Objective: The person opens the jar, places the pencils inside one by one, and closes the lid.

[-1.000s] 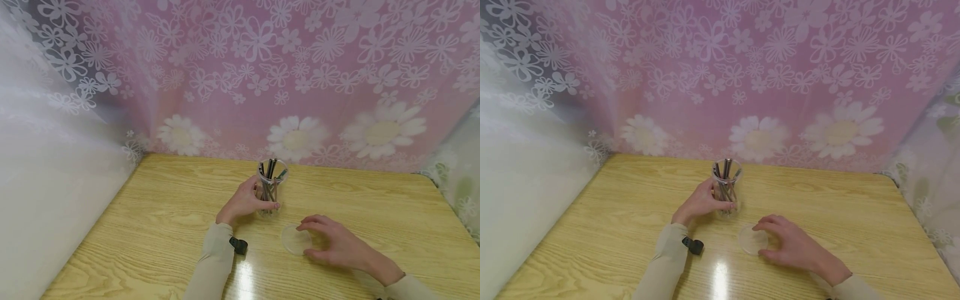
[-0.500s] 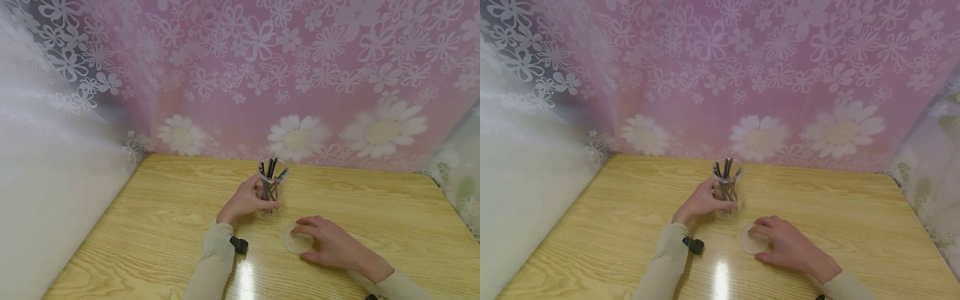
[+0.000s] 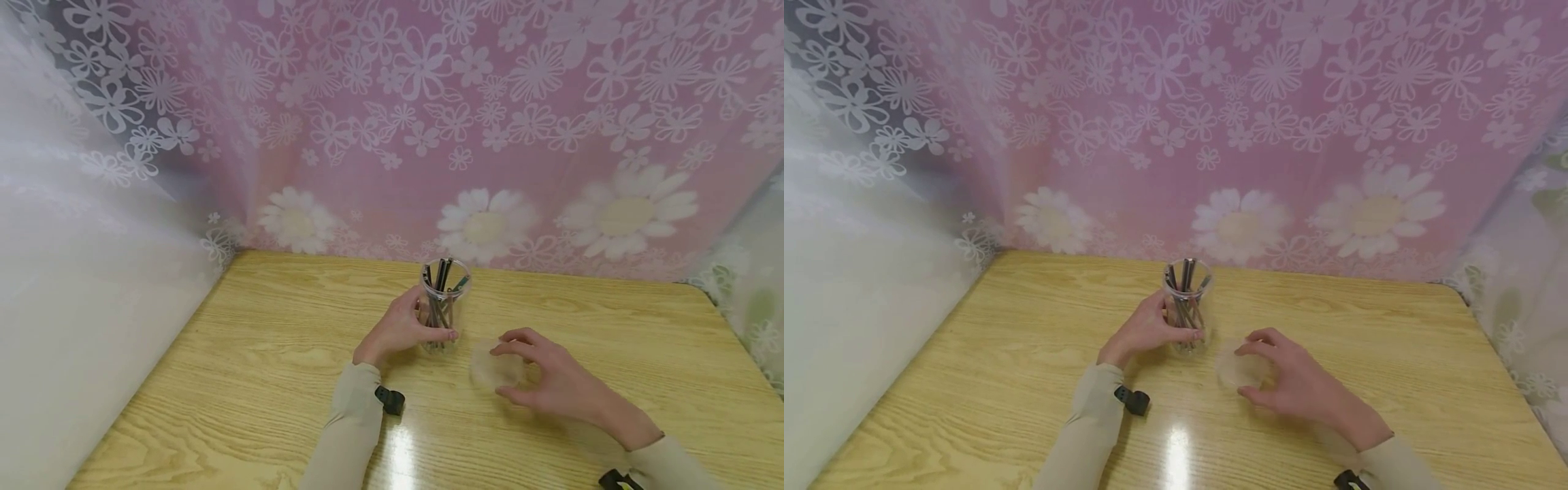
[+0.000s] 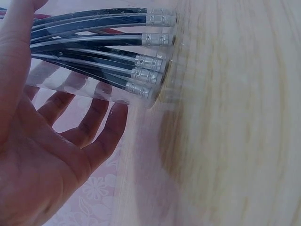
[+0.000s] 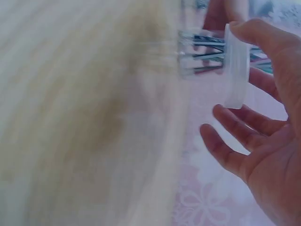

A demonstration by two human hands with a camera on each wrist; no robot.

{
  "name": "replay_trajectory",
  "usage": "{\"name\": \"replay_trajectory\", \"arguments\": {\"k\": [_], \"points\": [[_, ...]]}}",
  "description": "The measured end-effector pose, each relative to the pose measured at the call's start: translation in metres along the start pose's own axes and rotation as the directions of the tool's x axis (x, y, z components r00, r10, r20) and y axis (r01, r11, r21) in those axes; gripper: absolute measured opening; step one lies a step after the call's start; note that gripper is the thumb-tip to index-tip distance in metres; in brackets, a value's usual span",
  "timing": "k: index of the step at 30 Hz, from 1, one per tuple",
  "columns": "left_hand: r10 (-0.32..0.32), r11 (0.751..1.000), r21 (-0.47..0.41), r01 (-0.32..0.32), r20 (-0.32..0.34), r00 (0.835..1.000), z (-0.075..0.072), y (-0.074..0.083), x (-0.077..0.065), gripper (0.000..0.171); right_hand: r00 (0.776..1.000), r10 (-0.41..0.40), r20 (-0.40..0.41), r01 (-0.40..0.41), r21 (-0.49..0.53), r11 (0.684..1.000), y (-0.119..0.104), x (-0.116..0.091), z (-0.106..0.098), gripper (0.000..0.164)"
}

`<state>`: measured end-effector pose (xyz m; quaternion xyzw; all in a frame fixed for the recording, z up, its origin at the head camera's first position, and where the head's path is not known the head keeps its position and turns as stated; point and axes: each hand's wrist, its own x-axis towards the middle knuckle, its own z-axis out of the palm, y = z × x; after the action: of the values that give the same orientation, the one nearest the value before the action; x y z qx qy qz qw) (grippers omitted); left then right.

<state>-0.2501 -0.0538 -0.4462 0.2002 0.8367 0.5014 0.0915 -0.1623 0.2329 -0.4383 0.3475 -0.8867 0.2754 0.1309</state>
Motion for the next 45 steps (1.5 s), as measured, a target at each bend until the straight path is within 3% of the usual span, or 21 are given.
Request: {"name": "replay_trajectory", "arguments": {"k": [8, 16, 20, 29, 38, 45], "points": [[0.014, 1.0, -0.011, -0.014, 0.006, 1.0, -0.001, -0.001, 0.001, 0.056, 0.973, -0.016, -0.229, 0.018, 0.008, 1.0, -0.002, 0.015, -0.025, 0.066], [0.003, 1.0, 0.017, -0.003, -0.002, 1.0, -0.003, -0.001, 0.002, 0.051, 0.947, -0.044, -0.319, 0.058, 0.034, 0.998, -0.008, 0.037, -0.044, 0.065], [-0.001, 1.0, 0.018, 0.001, 0.003, 1.0, -0.002, 0.0, 0.001, 0.05, 0.942, -0.05, -0.332, 0.065, 0.033, 0.997, -0.011, 0.047, -0.049, 0.065], [-0.002, 1.0, 0.022, 0.002, 0.002, 1.0, -0.005, 0.0, 0.002, 0.052, 0.92, -0.145, -0.364, 0.171, 0.041, 0.984, -0.015, 0.079, -0.05, 0.05], [-0.02, 1.0, 0.019, 0.02, 0.0, 1.0, -0.003, -0.001, 0.0, 0.052, 0.949, -0.087, -0.303, 0.119, 0.088, 0.989, -0.021, 0.098, -0.04, 0.058], [0.012, 1.0, 0.006, -0.012, 0.016, 1.0, 0.0, -0.003, 0.0, 0.058, 0.952, -0.088, -0.292, 0.122, 0.1, 0.987, -0.023, 0.106, -0.032, 0.054]]}}
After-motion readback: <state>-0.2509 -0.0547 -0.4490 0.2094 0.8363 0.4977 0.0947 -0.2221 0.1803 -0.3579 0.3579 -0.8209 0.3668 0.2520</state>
